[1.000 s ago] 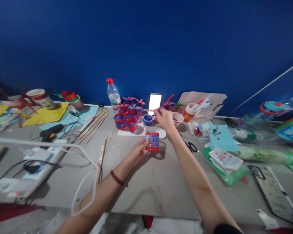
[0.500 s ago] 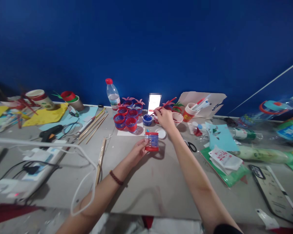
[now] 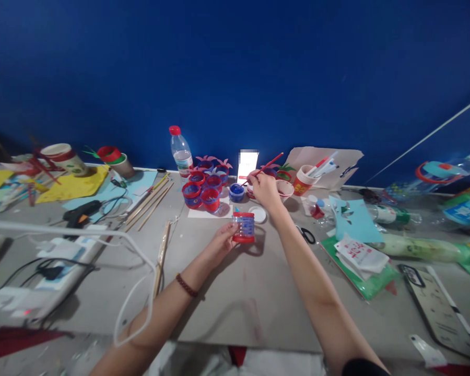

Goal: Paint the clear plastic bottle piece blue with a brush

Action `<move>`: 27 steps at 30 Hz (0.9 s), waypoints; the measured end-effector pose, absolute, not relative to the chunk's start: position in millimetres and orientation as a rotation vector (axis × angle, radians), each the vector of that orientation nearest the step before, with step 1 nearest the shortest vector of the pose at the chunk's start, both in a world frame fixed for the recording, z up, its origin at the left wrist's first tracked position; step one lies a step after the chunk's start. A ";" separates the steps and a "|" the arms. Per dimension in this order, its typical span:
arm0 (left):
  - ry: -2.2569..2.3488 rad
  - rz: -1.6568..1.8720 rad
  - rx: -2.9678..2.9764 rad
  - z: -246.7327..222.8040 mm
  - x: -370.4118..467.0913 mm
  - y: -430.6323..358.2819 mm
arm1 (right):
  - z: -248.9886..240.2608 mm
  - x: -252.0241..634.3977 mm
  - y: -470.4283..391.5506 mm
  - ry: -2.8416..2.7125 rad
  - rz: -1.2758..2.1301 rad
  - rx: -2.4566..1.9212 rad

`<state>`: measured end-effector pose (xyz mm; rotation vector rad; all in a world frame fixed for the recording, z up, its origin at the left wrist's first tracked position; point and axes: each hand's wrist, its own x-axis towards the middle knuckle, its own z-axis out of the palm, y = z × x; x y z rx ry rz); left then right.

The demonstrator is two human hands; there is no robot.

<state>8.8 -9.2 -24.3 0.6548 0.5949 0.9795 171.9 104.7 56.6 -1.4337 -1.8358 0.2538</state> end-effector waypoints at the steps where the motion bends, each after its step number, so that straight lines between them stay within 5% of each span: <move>1: 0.599 0.982 0.645 -25.2 8.8 -9.0 | 54.9 170.6 105.1 -1.848 0.272 -1.435; 27: 0.581 0.962 0.670 -26.2 8.4 -9.2 | 56.8 169.8 102.7 -1.819 0.263 -1.401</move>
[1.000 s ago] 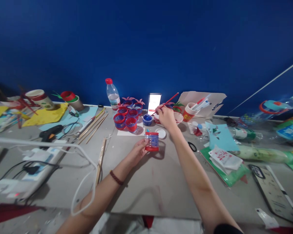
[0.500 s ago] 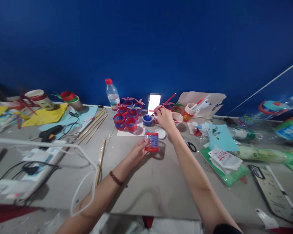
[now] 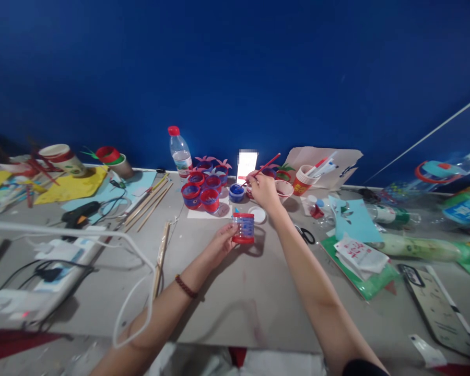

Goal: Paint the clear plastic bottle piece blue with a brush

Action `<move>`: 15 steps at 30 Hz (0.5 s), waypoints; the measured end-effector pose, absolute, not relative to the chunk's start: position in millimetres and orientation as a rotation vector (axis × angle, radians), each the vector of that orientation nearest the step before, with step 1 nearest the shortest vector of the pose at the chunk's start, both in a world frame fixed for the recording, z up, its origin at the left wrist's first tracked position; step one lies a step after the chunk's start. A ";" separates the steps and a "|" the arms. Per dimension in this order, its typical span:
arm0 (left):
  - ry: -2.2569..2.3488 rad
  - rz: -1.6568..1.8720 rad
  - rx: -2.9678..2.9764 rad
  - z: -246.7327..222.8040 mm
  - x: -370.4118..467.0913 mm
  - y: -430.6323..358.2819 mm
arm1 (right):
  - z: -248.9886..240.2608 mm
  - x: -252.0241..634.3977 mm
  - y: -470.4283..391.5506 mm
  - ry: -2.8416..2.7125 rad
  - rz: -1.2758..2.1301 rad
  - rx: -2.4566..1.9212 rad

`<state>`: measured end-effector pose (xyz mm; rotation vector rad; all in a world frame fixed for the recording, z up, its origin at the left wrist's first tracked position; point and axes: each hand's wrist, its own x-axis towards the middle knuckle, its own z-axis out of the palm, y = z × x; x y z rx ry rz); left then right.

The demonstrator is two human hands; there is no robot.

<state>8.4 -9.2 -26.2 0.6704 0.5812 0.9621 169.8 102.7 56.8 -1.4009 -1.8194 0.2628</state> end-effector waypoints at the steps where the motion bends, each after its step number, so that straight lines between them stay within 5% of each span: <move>1: 0.582 0.962 0.666 -26.5 8.4 -9.2 | 56.0 168.6 102.7 -1.823 0.282 -1.397; 15: 0.594 0.977 0.642 -32.4 8.7 -7.7 | 50.4 167.4 104.5 -1.801 0.294 -1.401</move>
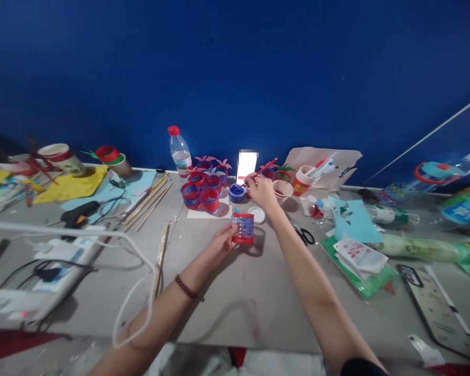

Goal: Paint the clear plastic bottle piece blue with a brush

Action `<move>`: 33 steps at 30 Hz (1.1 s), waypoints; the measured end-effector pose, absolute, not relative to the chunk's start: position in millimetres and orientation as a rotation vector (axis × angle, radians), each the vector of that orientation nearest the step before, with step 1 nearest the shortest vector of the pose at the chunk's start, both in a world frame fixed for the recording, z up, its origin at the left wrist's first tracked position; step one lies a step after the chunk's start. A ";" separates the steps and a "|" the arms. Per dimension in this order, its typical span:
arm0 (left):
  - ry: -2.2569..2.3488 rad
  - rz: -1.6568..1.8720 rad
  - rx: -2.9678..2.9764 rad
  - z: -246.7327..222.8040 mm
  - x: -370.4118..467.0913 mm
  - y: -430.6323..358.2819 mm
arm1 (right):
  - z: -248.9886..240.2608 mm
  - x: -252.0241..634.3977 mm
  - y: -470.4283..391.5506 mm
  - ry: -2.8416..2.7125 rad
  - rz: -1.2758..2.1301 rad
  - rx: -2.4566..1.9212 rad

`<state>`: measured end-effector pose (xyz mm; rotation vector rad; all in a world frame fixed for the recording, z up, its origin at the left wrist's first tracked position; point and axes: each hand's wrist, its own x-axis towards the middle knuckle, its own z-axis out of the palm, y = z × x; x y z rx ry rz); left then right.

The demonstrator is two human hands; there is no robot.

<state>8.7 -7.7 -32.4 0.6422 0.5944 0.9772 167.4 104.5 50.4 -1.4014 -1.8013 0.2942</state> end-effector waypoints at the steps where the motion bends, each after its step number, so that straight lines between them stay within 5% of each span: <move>1: 0.597 0.978 0.638 -32.8 8.7 -7.6 | 50.0 167.1 104.6 -1.805 0.302 -1.406; 33: 0.637 0.970 0.636 -27.3 9.2 -9.2 | 48.3 168.8 108.0 -1.763 0.290 -1.415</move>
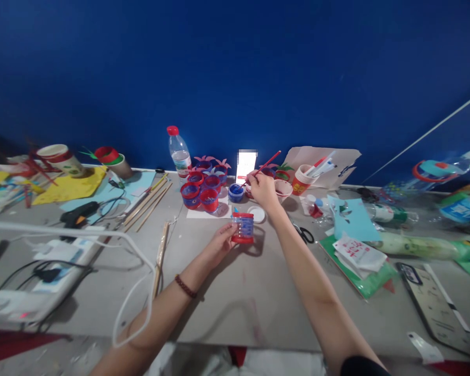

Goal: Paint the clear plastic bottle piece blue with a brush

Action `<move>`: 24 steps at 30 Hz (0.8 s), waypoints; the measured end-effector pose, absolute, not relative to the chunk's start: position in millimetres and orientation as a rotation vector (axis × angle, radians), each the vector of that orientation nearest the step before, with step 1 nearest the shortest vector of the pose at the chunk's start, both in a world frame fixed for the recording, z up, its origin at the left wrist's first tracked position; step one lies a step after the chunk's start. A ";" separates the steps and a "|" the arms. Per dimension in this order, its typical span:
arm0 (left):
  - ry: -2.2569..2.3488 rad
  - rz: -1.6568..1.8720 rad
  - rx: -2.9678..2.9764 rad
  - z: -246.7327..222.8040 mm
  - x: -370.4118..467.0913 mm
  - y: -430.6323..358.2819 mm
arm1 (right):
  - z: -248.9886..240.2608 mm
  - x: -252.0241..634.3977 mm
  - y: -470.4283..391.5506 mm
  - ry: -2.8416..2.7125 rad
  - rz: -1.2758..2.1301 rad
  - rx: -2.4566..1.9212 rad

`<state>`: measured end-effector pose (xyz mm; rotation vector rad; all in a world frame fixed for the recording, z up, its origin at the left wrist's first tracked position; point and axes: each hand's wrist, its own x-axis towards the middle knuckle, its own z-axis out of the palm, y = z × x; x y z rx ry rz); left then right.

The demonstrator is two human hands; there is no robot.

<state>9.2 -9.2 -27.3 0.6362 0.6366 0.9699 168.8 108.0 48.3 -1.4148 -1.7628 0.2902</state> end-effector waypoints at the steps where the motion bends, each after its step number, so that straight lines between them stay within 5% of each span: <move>1: 0.637 0.973 0.632 -27.8 9.3 -9.2 | 47.1 168.9 108.5 -1.756 0.289 -1.407; 24: 0.609 0.991 0.631 -29.4 8.6 -8.6 | 50.2 167.7 105.9 -1.739 0.283 -1.414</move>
